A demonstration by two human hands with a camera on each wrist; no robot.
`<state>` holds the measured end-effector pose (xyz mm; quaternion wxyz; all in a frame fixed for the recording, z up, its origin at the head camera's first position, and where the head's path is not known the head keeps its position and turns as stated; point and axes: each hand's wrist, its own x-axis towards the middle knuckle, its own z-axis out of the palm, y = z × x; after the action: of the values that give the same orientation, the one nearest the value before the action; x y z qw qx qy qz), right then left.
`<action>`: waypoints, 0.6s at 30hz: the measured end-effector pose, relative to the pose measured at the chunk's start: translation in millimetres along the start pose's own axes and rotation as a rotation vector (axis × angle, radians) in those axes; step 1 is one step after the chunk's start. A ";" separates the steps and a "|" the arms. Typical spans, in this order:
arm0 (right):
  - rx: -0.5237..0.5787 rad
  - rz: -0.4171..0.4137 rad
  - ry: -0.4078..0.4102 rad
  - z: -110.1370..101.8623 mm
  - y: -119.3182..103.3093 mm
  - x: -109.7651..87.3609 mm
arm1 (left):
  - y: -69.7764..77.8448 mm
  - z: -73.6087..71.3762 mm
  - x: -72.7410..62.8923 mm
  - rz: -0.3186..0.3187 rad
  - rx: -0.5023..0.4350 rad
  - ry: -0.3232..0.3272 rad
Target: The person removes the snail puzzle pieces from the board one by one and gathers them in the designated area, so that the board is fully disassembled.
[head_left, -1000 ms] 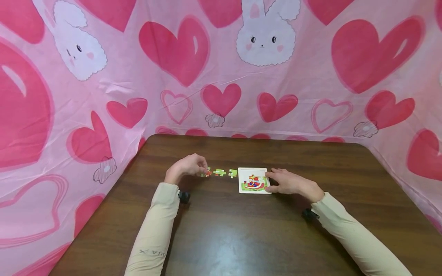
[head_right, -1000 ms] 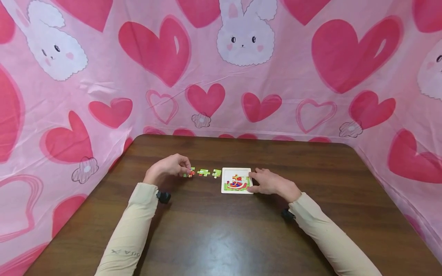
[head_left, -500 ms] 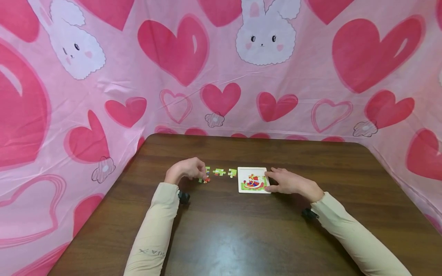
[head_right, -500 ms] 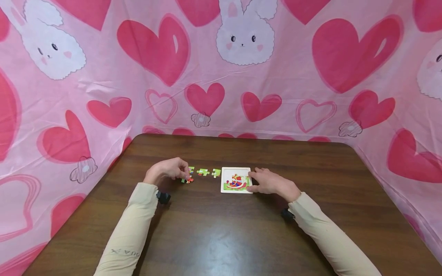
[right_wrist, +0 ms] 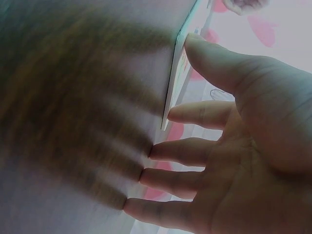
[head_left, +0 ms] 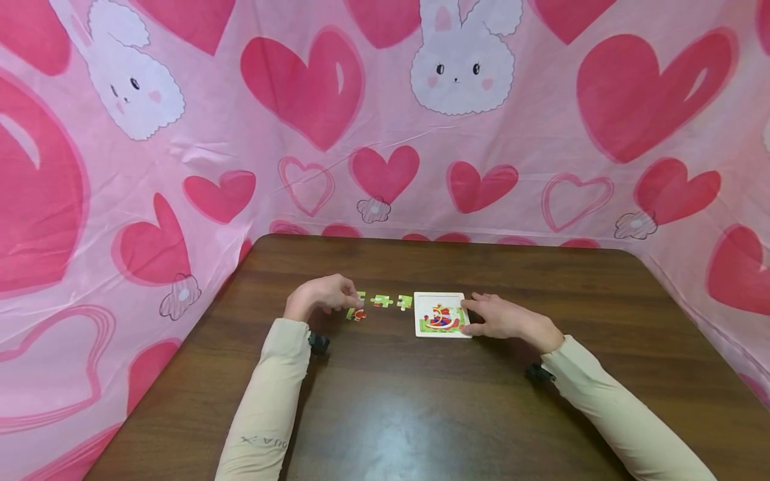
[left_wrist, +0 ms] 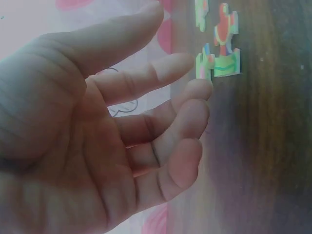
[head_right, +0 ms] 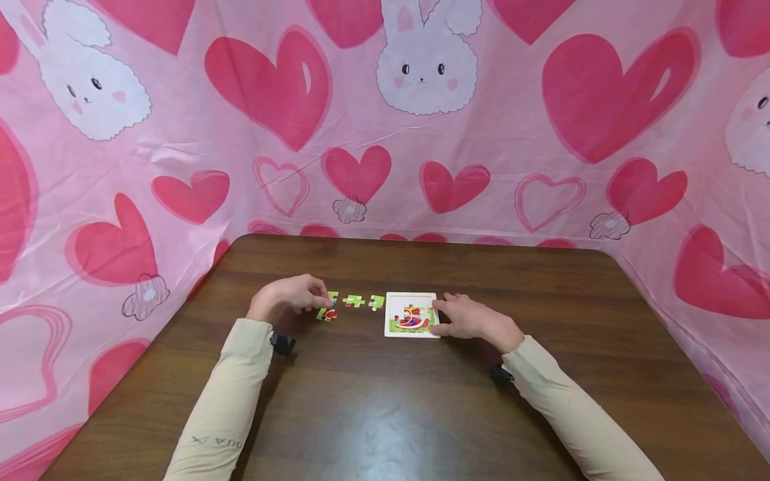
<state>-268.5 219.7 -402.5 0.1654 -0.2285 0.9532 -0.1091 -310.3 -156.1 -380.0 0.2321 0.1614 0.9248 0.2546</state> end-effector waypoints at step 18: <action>0.000 -0.003 0.001 1.7 2.8 1.7 | 32.7 13.6 8.1 0.136 0.113 0.165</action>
<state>-270.5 221.2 -405.3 0.1647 -0.2300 0.9529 -0.1092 -304.2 -120.6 -375.3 0.1278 0.2148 0.9406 0.2297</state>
